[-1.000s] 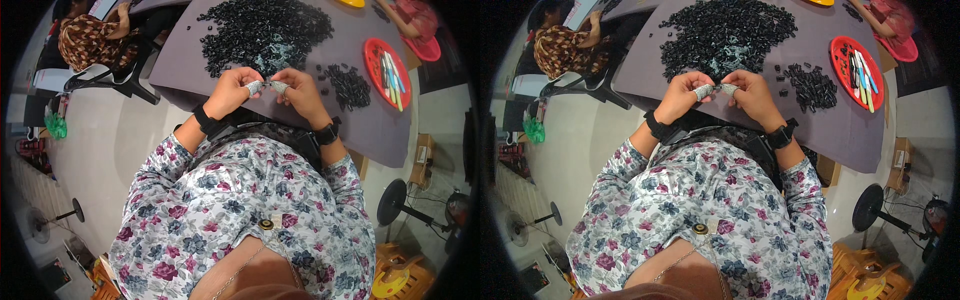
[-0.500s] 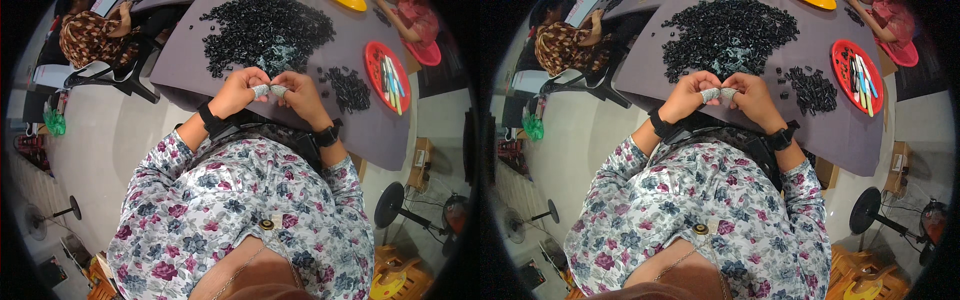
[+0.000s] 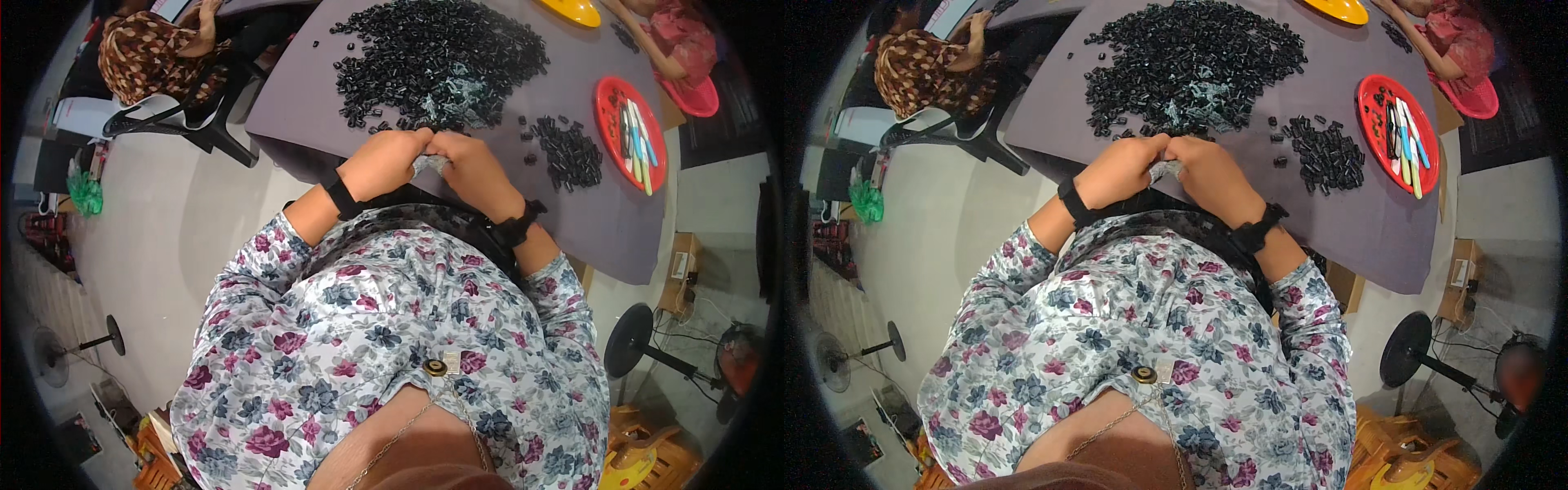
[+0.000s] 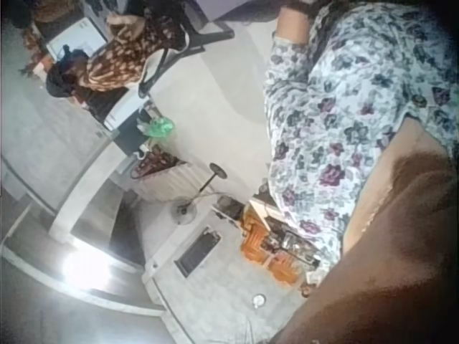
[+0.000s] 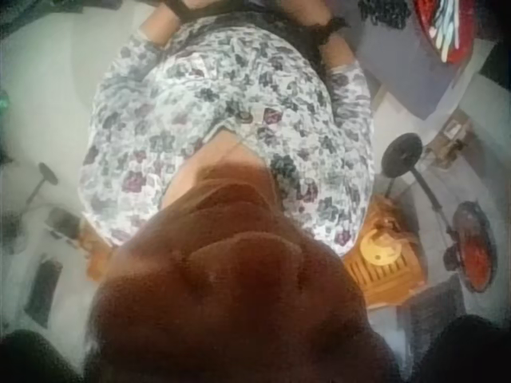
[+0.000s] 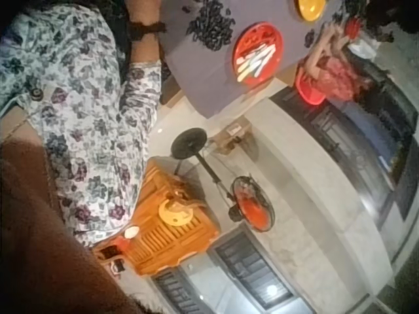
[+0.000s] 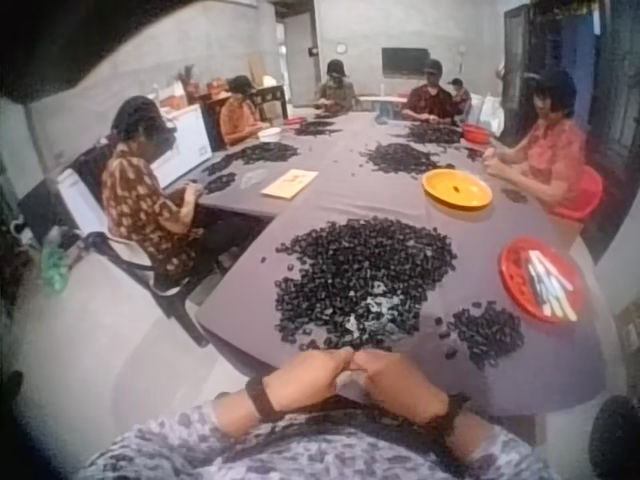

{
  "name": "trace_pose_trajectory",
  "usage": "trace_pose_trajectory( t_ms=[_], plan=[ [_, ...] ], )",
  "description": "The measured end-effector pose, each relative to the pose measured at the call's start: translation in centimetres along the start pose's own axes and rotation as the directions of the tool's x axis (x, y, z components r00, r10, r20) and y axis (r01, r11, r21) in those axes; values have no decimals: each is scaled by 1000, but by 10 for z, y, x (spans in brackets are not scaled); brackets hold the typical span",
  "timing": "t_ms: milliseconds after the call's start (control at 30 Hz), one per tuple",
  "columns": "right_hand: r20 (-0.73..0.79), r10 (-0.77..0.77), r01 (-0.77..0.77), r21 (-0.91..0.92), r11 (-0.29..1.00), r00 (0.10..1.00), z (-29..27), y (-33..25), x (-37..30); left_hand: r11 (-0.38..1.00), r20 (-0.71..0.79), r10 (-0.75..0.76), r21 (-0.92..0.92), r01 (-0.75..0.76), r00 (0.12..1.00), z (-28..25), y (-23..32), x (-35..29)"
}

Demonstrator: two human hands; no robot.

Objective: Manually sorting and inspecting small black plastic rings at a workstation.

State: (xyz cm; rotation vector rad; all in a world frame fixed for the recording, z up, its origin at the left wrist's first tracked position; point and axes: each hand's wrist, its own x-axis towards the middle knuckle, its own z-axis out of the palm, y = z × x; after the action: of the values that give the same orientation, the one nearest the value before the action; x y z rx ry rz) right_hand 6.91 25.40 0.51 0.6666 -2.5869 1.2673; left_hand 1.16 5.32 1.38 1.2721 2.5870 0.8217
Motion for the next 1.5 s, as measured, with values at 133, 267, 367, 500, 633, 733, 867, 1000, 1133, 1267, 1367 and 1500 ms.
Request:
trace_pose_trajectory(
  t_ms=[133,267,367,500,633,733,867,1000,1133,1267,1367,1500],
  plan=[
    [-6,-43,43,-71,997,999,4,-1,4,981,19,-43,-187,46,999,-14,11,-4],
    [-27,-60,57,-83,995,998,10,6,-1,967,-40,22,-252,-32,999,-15,23,-6],
    [28,-45,48,-147,988,999,7,7,-5,977,45,9,-213,1,999,-18,34,-1],
    [52,-47,55,-152,987,998,7,4,0,979,45,31,-201,-22,999,-9,24,-1],
    [4,-100,100,-95,990,995,8,5,4,976,42,19,-217,-10,999,-8,21,-1],
    [-12,-130,128,-108,986,991,12,12,1,981,39,17,-193,-9,999,-9,24,-1],
    [50,-80,89,-199,976,996,9,15,-1,989,1,81,-125,-80,997,-19,36,0],
    [130,-40,72,-249,966,991,8,18,-3,992,-16,103,-69,-104,995,-12,37,0],
    [59,-60,70,-187,980,996,12,14,-4,988,-84,140,-51,-145,987,0,29,-1],
    [16,-58,60,-170,984,998,14,12,-5,990,-93,139,-1,-139,986,0,31,-1],
    [13,-57,59,-203,977,998,16,15,-4,994,-53,99,-34,-101,994,-2,30,-1],
    [31,-108,112,-219,969,994,14,25,-2,990,-56,121,-62,-125,991,-8,31,1]
  ],
)
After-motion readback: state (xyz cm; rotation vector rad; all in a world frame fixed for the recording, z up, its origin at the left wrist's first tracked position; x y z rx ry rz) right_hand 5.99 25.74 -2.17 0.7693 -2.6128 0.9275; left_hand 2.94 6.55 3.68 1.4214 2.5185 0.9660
